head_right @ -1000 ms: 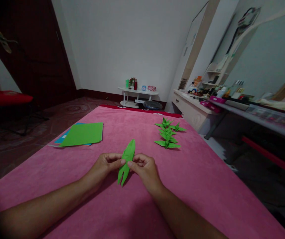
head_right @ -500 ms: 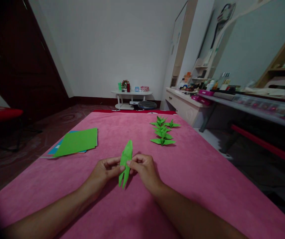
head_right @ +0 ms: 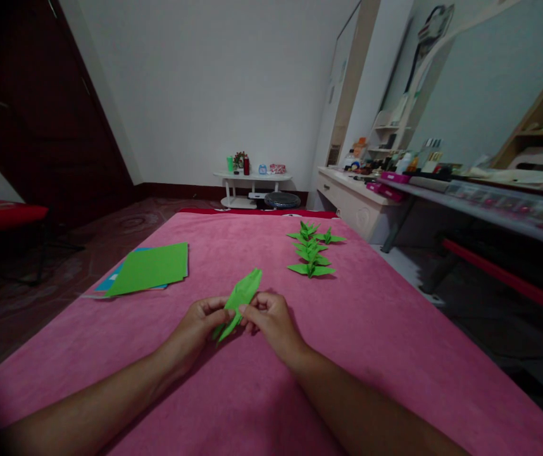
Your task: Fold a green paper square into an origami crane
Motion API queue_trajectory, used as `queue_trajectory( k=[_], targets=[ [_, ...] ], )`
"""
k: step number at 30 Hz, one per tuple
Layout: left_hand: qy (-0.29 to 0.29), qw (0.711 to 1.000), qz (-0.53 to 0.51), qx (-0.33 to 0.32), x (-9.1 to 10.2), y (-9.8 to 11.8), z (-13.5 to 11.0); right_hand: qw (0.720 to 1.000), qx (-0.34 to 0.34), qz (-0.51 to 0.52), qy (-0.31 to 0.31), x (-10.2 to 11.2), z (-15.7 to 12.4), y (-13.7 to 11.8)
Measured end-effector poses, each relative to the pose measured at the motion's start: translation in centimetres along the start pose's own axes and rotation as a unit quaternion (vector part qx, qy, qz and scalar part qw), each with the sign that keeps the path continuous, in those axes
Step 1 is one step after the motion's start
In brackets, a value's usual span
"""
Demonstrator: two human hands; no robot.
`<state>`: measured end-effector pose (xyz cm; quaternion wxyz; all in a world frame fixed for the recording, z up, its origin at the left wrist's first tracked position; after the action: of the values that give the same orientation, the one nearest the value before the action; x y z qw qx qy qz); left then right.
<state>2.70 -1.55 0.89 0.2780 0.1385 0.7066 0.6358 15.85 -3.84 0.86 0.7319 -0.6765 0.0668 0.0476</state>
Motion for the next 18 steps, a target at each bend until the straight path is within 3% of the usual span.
queue_trajectory(
  k=[4,12,18],
  targets=[
    [-0.017,0.999,0.042,-0.017,-0.11,0.53,0.13,0.998,-0.024,0.005,-0.051,0.01,0.23,0.66],
    [0.013,0.993,0.115,-0.010,0.62,0.55,0.26,0.999,0.024,-0.027,0.016,0.56,0.13,0.02],
    [0.016,0.991,0.131,-0.017,0.66,0.27,0.30,0.999,0.024,-0.033,0.012,0.59,-0.02,0.16]
  ],
)
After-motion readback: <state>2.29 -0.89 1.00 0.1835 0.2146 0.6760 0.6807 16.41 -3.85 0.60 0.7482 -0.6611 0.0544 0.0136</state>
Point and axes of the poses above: each hand's wrist, its own z-axis towards the middle knuckle, its own x-axis out of the back of the hand, y = z × x, the point moved 4 cm from there along z, towards the middle knuckle, and after that the axes turned 6 degrees about z, right-handed, at the moved point
